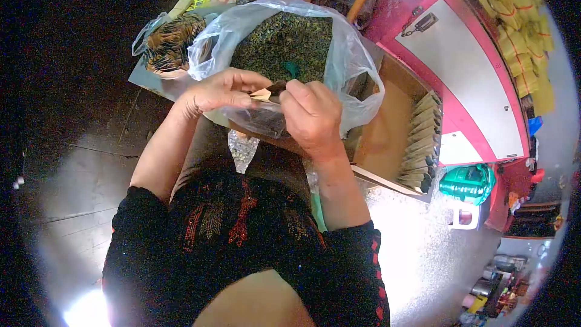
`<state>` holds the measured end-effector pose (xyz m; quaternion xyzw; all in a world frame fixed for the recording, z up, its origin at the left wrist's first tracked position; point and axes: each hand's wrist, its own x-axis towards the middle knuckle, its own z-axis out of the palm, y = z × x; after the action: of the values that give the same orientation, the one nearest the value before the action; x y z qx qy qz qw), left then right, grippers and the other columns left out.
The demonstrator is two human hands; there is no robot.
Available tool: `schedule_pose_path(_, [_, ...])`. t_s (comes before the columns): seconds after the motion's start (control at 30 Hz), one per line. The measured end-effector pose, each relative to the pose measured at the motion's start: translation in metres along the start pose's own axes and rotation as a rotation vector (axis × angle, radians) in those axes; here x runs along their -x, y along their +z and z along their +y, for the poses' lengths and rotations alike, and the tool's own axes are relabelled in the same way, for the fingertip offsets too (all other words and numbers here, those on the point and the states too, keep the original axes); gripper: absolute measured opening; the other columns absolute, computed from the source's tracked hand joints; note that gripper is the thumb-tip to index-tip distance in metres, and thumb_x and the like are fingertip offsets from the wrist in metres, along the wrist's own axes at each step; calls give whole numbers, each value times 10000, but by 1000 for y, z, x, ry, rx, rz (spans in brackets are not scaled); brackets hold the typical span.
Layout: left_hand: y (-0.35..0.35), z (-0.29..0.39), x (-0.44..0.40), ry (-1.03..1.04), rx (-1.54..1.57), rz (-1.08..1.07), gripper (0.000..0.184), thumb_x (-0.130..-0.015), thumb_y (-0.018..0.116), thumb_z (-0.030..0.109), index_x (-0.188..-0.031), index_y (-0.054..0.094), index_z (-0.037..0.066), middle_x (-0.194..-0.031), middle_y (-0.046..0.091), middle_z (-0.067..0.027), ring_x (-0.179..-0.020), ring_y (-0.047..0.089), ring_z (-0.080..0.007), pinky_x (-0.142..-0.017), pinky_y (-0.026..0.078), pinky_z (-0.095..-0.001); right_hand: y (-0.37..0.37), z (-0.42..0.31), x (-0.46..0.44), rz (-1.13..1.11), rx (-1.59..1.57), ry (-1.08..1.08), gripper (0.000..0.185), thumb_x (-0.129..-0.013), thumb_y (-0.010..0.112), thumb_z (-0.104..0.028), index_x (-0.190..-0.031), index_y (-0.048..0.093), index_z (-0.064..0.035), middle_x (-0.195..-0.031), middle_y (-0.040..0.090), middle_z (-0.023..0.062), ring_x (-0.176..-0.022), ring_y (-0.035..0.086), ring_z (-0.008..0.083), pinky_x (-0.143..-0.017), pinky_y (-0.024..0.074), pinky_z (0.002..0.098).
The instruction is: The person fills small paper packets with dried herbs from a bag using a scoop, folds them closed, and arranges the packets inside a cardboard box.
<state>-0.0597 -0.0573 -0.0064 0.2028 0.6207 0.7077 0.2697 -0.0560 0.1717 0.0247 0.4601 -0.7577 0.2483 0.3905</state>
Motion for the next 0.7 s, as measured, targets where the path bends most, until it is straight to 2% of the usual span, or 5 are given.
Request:
schedule_pose_path(0.2, [0, -5, -9, 117, -63, 90, 620, -662, 827, 139, -1203, 547, 24, -1147, 572, -31, -1086, 520, -122, -975, 402, -275, 4, -4, 1, -75, -91, 166, 205, -629, 655, -1, -833, 631, -15, -857, 612, 101, -713, 587, 271, -609, 473, 329])
schedule_pose_path(0.37, [5, -3, -12, 153, -99, 151, 657, -636, 839, 131, -1213, 537, 42, -1127, 562, -27, -1086, 514, -132, -945, 423, -279, 3, -6, 5, -393, -832, 870, 275, -756, 637, -115, -1004, 641, 3, -966, 648, 108, -805, 620, 258, -771, 473, 297])
schedule_pose_path(0.43, [5, 2, -12, 210, -437, 194, 660, -627, 840, 125, -1210, 539, 56, -1113, 562, -36, -1067, 523, -137, -925, 434, -288, 2, -2, 3, -452, -808, 793, 290, -772, 633, -138, -1029, 643, -6, -995, 648, 106, -863, 611, 256, -812, 463, 310])
schedule_pose_path(0.57, [11, 3, -10, 213, -486, 222, 641, -623, 836, 117, -1194, 549, 63, -1107, 573, -45, -1033, 546, -154, -896, 451, -301, 9, 11, 6, -525, -642, 464, 296, -766, 622, -167, -1024, 650, -24, -1018, 640, 130, -1031, 558, 285, -891, 433, 360])
schedule_pose_path(0.7, [17, 7, -15, 238, -737, 306, 619, -648, 818, 119, -1199, 544, 51, -1055, 606, -58, -960, 576, -159, -834, 480, -303, 16, 9, -2, -528, -387, 386, 272, -744, 608, -141, -987, 654, -27, -1004, 630, 150, -1089, 520, 310, -913, 416, 393])
